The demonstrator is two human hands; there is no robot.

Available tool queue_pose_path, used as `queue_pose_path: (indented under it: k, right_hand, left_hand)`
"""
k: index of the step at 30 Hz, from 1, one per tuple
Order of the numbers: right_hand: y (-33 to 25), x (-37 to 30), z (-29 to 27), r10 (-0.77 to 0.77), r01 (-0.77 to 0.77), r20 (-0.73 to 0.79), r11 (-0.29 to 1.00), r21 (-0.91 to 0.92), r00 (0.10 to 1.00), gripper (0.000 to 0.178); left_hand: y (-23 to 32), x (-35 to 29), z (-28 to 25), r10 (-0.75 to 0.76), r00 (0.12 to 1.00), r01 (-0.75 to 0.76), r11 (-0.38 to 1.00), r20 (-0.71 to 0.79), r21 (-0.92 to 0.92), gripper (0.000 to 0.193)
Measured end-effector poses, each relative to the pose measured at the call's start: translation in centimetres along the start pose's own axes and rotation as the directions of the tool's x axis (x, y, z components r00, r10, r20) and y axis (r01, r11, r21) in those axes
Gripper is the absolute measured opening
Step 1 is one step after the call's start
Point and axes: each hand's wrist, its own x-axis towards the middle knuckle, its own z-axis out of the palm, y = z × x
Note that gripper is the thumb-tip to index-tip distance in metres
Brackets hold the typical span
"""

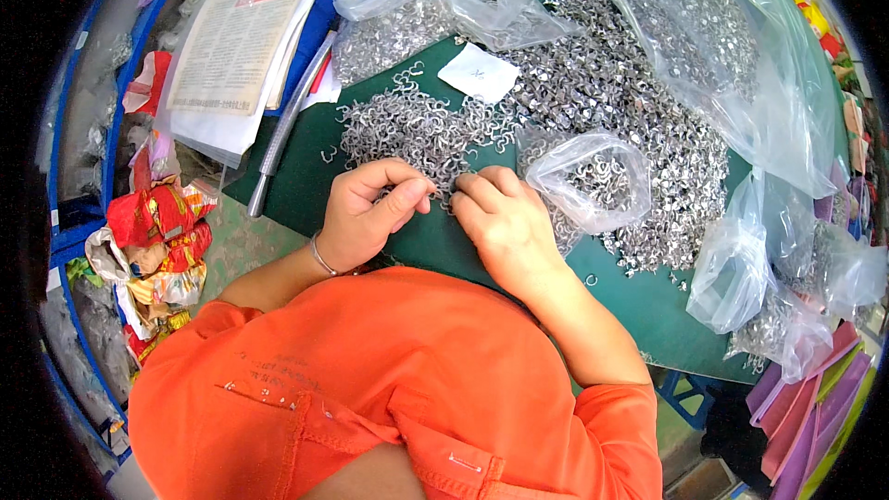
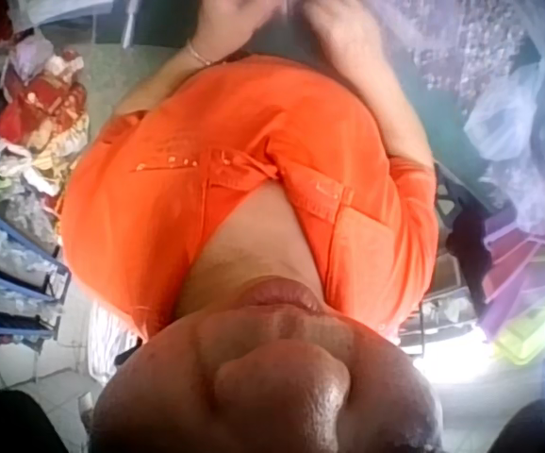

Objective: The person sits at a green workbench and repeatedly picks up small silver metal hooks and rings, linking them together by hand. The person places the assembled pieces onto a growing pile on the table while handling loose parts from plastic bags.

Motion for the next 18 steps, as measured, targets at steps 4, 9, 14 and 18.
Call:
queue_pose_path:
  k: [4,9,14,18]
  right_hand:
    - [0.1,-0.3,-0.1,0.010,-0.010,0.001,1.000,-0.017,1.000,0.020]
    - [-0.4,-0.5,-0.5,0.064,-0.050,-0.138,0.993,0.104,0.988,0.025]
    - [-0.3,-0.8,-0.6,0.143,-0.133,-0.078,0.984,0.116,0.987,0.026]
    - [-0.6,-0.6,-0.4,0.206,-0.194,-0.064,0.968,0.160,0.976,0.025]
  left_hand:
    - [-0.1,-0.1,-0.4,0.043,0.999,-0.044,0.997,0.016,0.071,0.011]
    - [-0.5,0.1,-0.1,0.113,0.990,-0.125,0.980,0.084,0.155,0.009]
    - [-1.0,0.6,0.2,0.073,0.983,-0.117,0.956,0.170,0.270,0.020]
    - [-0.8,0.6,0.5,0.086,0.982,-0.138,0.936,0.169,0.324,0.021]
